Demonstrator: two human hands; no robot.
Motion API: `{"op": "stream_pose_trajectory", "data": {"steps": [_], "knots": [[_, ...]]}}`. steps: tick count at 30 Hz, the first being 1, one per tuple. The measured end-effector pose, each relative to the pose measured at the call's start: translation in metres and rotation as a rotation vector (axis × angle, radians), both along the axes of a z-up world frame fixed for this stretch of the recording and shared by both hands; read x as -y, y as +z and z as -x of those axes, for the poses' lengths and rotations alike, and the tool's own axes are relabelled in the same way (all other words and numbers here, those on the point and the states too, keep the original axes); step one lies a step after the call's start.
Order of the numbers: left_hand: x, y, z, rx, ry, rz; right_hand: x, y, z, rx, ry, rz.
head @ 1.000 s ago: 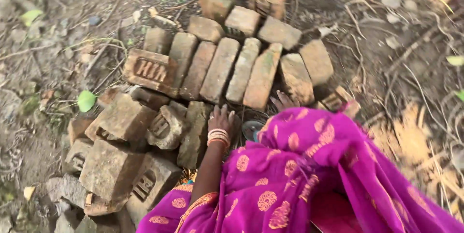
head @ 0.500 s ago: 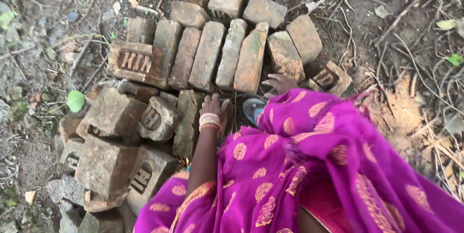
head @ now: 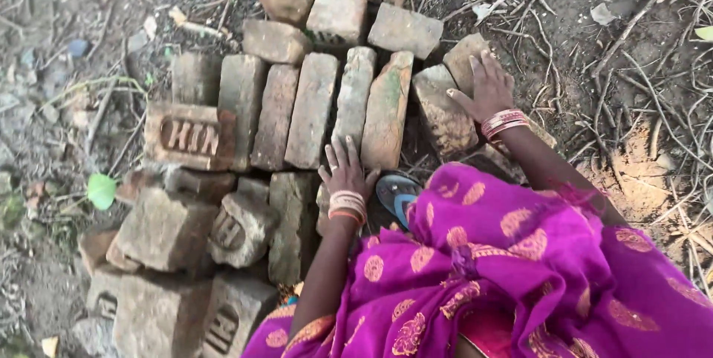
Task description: The person kneels on bare ground and arranges scattered bricks by hand, picking up individual bricks and placing them into a loose row or cluster, turning some to orient them. The person continues repositioning bricks from the surrounding pile into the arrangement throughout the clip.
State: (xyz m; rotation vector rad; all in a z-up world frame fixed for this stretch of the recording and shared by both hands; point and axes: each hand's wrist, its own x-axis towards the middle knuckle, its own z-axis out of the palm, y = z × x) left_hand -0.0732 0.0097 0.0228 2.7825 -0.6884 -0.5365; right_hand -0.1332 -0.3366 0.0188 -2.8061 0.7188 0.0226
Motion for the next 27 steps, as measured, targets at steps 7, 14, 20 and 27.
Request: {"op": "stream_pose_trajectory", "data": {"steps": [7, 14, 20, 27], "knots": [[0.006, 0.005, -0.019, 0.002, -0.048, -0.106, -0.007, -0.008, -0.006, 0.089, -0.185, 0.069], [0.042, -0.035, -0.047, 0.237, -0.068, 0.184, 0.004, 0.007, -0.009, 0.096, -0.239, 0.037], [0.058, -0.040, -0.053, 0.336, -0.075, 0.142, 0.062, 0.015, -0.004, 0.036, -0.106, -0.060], [0.060, -0.029, -0.054, 0.297, -0.084, 0.120, 0.119, -0.003, -0.006, -0.027, -0.082, -0.064]]}}
